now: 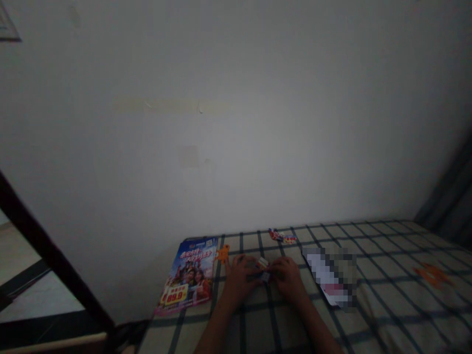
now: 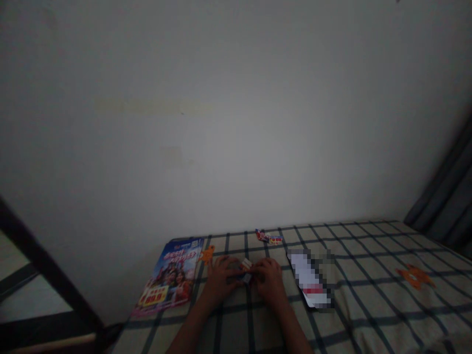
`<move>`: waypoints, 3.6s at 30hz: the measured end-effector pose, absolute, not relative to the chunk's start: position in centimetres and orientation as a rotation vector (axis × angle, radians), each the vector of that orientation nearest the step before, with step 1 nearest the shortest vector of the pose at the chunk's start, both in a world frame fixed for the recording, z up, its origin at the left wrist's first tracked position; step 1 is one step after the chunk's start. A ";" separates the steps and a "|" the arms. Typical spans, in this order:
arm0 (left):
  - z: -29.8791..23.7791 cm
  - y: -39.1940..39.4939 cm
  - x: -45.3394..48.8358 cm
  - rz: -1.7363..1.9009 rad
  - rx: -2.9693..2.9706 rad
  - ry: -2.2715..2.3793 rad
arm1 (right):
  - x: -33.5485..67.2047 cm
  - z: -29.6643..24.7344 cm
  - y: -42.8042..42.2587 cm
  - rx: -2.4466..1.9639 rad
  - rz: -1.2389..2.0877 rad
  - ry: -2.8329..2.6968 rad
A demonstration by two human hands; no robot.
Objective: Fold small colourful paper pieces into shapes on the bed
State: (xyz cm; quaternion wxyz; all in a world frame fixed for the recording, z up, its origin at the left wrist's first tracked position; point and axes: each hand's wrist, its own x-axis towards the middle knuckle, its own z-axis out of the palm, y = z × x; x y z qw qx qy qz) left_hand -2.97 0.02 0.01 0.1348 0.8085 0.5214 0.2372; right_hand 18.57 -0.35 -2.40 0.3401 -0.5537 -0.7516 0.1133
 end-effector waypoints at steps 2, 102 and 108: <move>0.1 0.1 -2.9 0.703 2.324 1.526 | 18.6 -2.4 -0.3 -1.439 0.301 -1.950; 0.2 0.4 -0.2 0.700 2.214 1.951 | 15.7 0.1 -0.9 -1.871 0.105 -1.866; 0.4 0.6 -0.5 0.659 2.194 1.925 | 16.0 -0.4 -0.5 -1.885 0.173 -1.857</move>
